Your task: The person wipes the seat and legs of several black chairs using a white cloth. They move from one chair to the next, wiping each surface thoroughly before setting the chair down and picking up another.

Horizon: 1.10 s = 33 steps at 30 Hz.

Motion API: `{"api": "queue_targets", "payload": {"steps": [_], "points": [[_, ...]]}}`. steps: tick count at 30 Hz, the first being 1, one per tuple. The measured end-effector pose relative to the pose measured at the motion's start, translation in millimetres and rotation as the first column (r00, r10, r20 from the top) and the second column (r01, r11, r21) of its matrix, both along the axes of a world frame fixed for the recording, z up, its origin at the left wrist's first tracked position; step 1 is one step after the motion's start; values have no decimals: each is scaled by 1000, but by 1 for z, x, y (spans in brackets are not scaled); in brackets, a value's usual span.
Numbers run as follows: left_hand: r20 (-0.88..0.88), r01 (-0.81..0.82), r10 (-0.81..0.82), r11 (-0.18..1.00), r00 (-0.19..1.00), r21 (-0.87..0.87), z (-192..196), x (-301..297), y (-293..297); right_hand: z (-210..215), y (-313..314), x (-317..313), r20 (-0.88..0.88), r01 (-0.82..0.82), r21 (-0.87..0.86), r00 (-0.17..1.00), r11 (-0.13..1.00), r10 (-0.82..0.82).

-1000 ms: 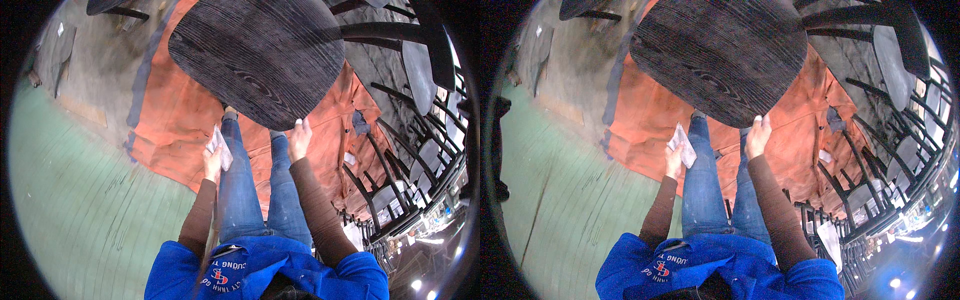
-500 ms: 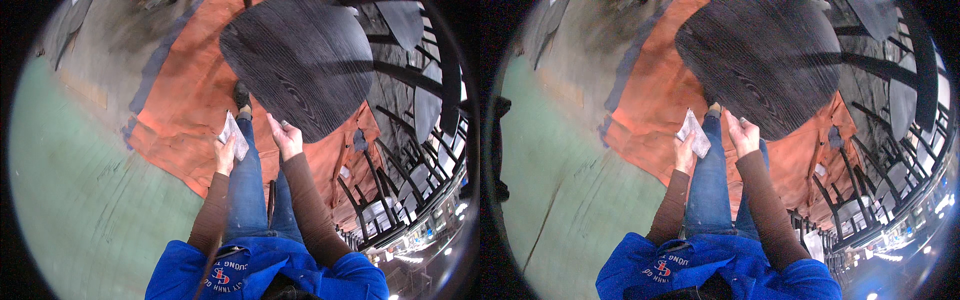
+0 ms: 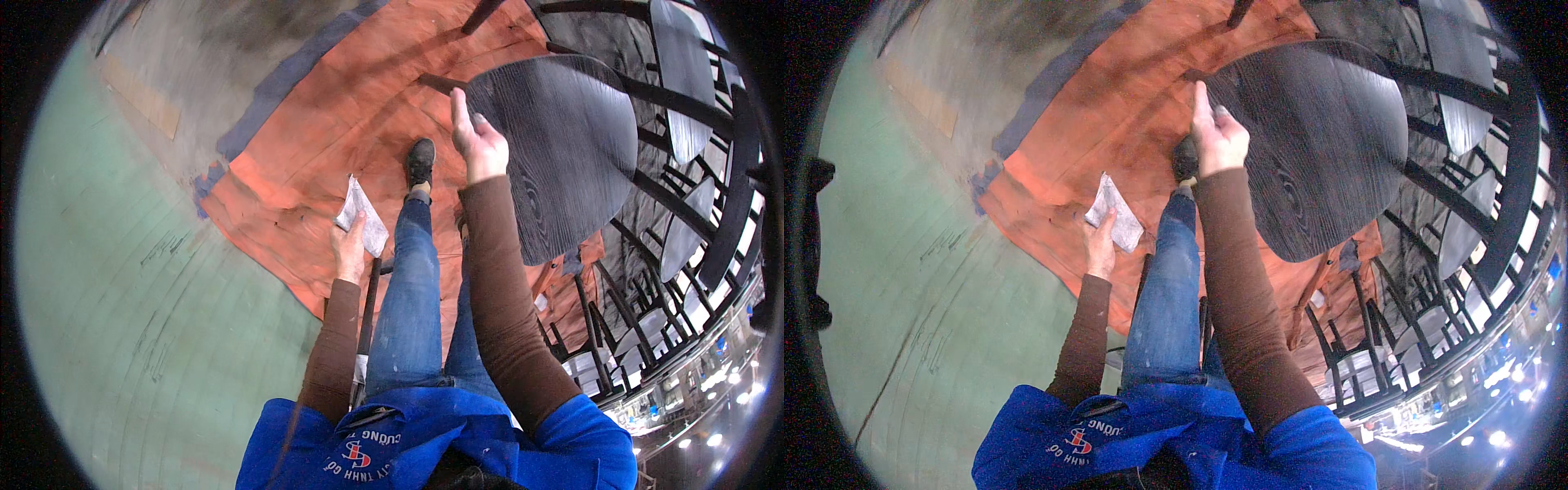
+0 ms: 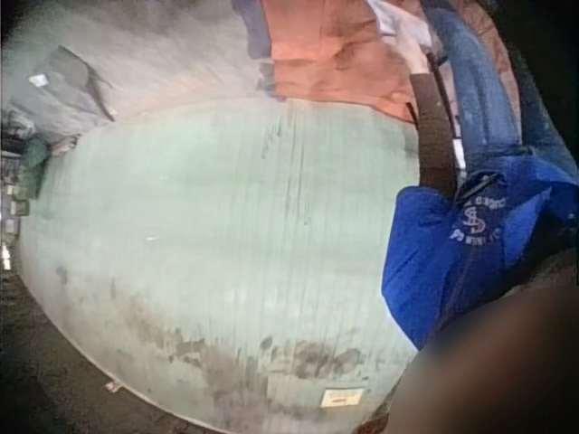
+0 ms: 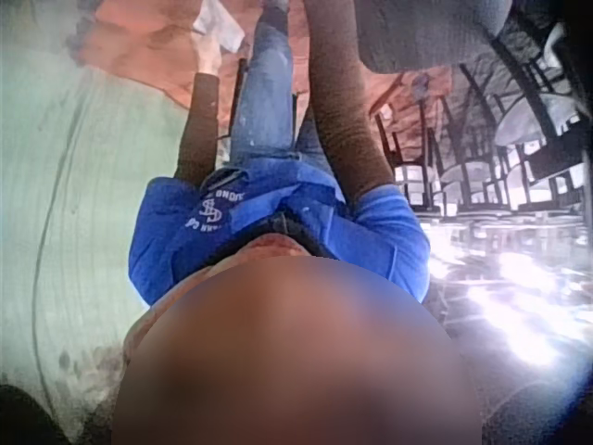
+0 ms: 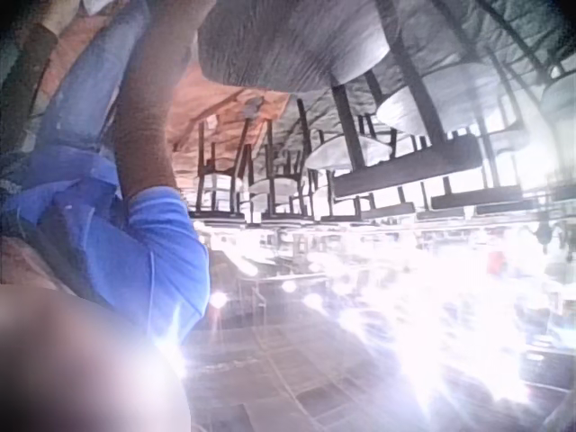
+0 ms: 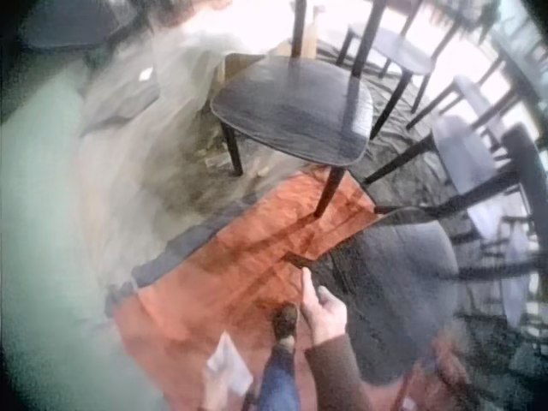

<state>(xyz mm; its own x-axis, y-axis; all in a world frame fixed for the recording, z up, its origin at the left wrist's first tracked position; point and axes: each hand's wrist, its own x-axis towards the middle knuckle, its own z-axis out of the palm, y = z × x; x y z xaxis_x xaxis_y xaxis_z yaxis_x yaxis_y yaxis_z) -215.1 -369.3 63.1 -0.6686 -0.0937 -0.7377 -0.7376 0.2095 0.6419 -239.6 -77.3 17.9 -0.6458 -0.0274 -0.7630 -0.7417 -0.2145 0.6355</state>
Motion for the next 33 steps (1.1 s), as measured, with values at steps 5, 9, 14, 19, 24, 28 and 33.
{"api": "queue_targets", "payload": {"steps": [5, 9, 14, 19, 24, 28, 33], "points": [[101, -1, -9, 996, 995, 93, 0, -7, 11, -5, -49, 113, 539, -269, 203, 834, 941, 122], [129, 106, -154, 942, 980, 319, -7, -14, 86, 35, -43, 221, 381, -468, 45, 824, 882, 418], [-249, 414, -384, 907, 889, 81, -48, -24, 215, 72, -22, 275, 467, -827, 185, 549, 531, 693], [149, 323, -327, 945, 933, 50, 14, 97, 201, 61, -27, 279, 550, -946, 188, 325, 266, 769], [-359, 196, -262, 958, 896, -209, -4, 88, 220, 59, -19, 294, 608, -929, 329, 348, 172, 714], [-354, 120, -136, 991, 925, -66, -55, 6, 223, 66, 10, 321, 711, -917, 398, 300, -12, 636], [-264, 24, -15, 999, 965, 33, -49, 140, 203, 64, 39, 365, 776, -936, 352, 294, 5, 558]]}}
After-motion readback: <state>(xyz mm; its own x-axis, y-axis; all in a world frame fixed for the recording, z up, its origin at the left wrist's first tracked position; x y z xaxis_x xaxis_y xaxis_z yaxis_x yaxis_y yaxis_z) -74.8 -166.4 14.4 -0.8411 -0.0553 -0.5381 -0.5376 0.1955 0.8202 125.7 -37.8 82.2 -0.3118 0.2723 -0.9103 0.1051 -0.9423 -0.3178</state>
